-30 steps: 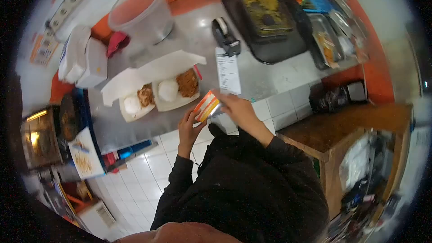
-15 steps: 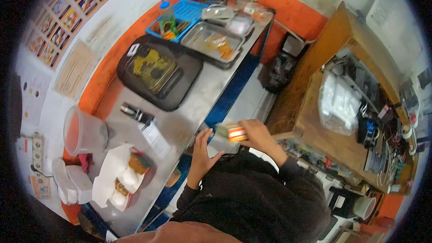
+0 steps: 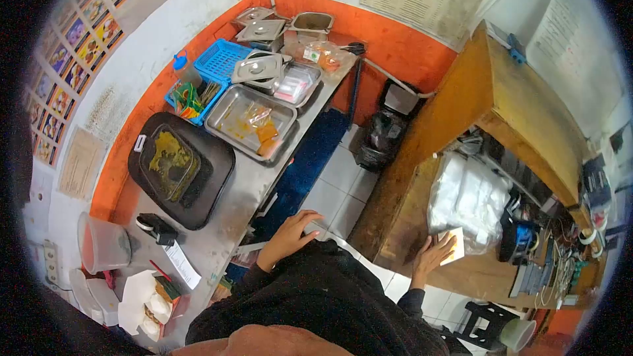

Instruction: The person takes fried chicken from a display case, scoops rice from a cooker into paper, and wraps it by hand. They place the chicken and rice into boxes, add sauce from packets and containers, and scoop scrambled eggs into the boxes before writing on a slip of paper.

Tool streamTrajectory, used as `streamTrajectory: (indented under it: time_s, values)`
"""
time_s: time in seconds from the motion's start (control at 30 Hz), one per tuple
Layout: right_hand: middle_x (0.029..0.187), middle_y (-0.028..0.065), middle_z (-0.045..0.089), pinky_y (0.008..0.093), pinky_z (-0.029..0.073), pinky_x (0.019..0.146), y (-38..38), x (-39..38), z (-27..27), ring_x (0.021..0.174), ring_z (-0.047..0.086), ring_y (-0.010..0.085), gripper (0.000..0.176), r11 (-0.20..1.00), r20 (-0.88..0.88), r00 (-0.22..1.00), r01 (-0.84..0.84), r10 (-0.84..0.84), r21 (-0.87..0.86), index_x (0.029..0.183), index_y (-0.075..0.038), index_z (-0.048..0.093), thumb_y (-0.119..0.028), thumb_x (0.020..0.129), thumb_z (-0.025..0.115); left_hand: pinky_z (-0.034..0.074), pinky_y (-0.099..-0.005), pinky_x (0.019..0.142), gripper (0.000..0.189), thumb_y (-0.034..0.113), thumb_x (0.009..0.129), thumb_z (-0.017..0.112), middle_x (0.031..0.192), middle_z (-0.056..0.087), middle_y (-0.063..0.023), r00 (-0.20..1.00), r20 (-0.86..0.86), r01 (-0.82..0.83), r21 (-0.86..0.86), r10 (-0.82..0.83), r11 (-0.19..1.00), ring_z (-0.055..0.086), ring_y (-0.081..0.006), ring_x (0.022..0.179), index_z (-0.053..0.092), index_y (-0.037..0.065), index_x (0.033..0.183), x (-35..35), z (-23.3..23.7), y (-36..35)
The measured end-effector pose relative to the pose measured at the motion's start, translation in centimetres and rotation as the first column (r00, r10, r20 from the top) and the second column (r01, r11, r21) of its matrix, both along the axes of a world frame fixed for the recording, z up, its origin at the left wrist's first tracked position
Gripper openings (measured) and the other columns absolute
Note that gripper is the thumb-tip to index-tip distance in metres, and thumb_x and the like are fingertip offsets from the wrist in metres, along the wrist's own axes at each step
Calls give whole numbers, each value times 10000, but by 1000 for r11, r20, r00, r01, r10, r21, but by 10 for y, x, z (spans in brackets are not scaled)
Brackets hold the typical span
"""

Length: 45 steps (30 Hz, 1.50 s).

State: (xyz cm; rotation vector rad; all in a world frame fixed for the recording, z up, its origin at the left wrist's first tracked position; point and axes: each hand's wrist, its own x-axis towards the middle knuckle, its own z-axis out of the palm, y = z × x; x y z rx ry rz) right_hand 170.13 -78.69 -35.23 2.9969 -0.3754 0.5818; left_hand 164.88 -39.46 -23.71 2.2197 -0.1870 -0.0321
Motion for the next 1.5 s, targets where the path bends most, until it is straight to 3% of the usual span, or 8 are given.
streamTrajectory:
  time_s: [0.13, 0.37, 0.57, 0.63, 0.8, 1.03, 1.17, 1.5]
  values:
    - [1079, 173, 565, 408, 370, 892, 101, 96, 50, 1016, 503, 335, 226, 745, 477, 839, -490, 262, 453, 1019, 0, 581, -78, 807, 583, 384, -385, 896, 336, 214, 852, 553, 1166, 501, -112, 998, -52, -31, 4, 31, 1000, 501, -311, 1047, 504, 113, 1169, 45, 10, 14]
    - [798, 114, 570, 384, 422, 717, 347, 270, 85, 801, 531, 313, 85, 24, 492, 326, -851, 807, 525, 789, -14, 607, -77, 748, 647, 407, -374, 809, 278, 175, 867, 534, 1040, 556, -81, 994, 29, -102, -4, 103, 995, 538, -285, 956, 512, 116, 1137, 137, 14, 51]
    - [967, 151, 533, 402, 435, 762, 472, 373, 56, 880, 520, 340, 253, 38, 280, 226, -837, 933, 546, 950, -20, 572, -68, 718, 662, 450, -338, 780, 261, 110, 849, 568, 1003, 596, -108, 980, 77, -177, -89, 184, 980, 583, -259, 908, 557, 70, 1106, 194, 42, 86]
    - [1034, 171, 499, 396, 436, 777, 487, 391, 41, 926, 518, 332, 337, 234, 21, 298, -790, 954, 566, 979, -33, 555, -89, 678, 697, 454, -339, 779, 257, 98, 851, 564, 991, 603, -106, 977, 53, -201, -99, 207, 975, 589, -244, 898, 558, 57, 1105, 204, 45, 101]
    - [648, 193, 582, 377, 445, 592, 492, 413, 14, 617, 577, 338, 165, 64, 227, 311, -705, 923, 706, 706, 31, 613, -108, 684, 700, 467, -291, 743, 233, 79, 858, 542, 961, 607, -105, 850, -45, -519, -250, 525, 818, 603, -208, 865, 568, 54, 1088, 197, 31, 131]
    - [717, 163, 592, 335, 455, 621, 447, 390, 86, 665, 582, 285, 99, -47, 242, 285, -553, 928, 832, 749, 24, 603, -70, 748, 635, 467, -267, 804, 247, 82, 882, 546, 955, 603, -104, 635, -316, -732, -538, 705, 419, 576, -152, 944, 529, -43, 1095, 229, 20, 138]
    - [742, 105, 610, 271, 459, 624, 440, 361, 135, 665, 586, 174, 96, -68, 121, 109, -398, 987, 915, 813, 16, 619, -74, 788, 638, 499, -263, 760, 218, 59, 872, 558, 946, 603, -121, 529, -351, -726, -658, 773, 198, 600, -169, 885, 523, -54, 1055, 270, 5, 126]
    - [843, 130, 550, 350, 456, 697, 567, 438, 133, 807, 554, 271, 138, -394, 287, -289, -449, 913, 802, 872, -20, 571, -122, 783, 601, 548, -301, 615, 245, 172, 965, 375, 976, 554, -138, 79, -375, -794, -584, 923, -169, 650, -238, 718, 458, -42, 1049, 271, 3, 109]
